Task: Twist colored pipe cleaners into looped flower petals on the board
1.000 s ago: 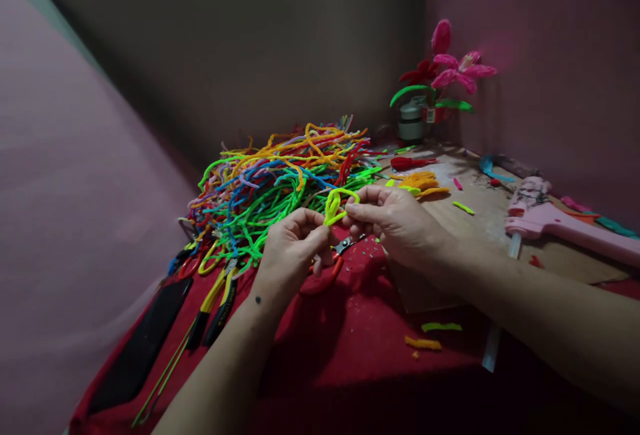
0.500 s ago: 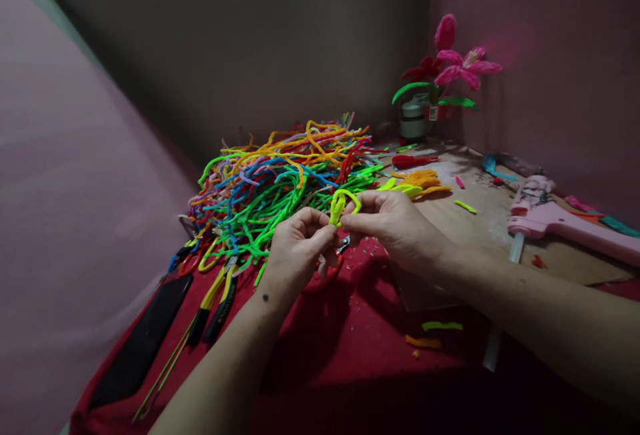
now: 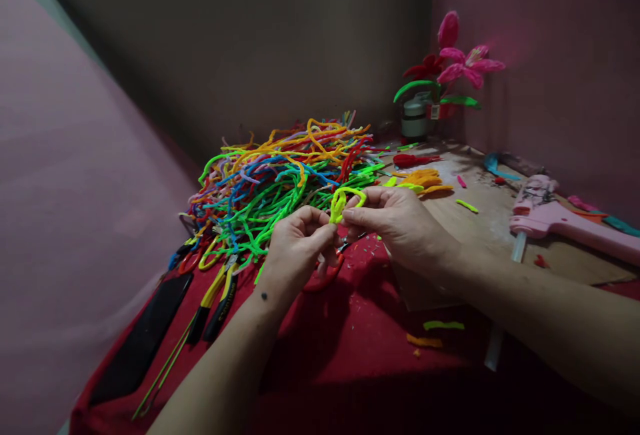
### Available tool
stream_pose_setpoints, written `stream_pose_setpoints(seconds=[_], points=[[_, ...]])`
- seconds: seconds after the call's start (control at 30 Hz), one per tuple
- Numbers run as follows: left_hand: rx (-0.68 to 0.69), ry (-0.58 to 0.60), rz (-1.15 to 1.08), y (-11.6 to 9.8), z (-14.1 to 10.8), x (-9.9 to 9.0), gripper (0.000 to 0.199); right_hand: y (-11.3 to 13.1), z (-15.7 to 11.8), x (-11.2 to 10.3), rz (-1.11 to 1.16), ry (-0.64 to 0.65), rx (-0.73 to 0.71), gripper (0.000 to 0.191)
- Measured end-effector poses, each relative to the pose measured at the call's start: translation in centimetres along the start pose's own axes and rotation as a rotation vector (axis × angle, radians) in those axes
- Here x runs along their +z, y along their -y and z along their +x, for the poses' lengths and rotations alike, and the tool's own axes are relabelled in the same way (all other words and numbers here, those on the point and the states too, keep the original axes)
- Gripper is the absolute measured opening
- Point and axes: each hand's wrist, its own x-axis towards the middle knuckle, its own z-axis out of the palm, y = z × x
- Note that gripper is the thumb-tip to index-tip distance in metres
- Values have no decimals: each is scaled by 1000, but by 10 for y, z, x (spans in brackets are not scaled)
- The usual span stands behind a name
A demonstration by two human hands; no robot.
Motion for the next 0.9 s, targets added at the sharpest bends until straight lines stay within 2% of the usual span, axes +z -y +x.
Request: stream_pose_setpoints(seconds=[0.2,0.5,0.9], points=[[-11,7,-14,-1,-1,1,10,2,-2,1,-95,-20,-46,5],[1,3,-17,-2,-2,2,10,0,-5,1,-413,-93,-180,9],[77,-104,28,-1,-4,8,11,-3,-9,4,-522,-71,-229,11]])
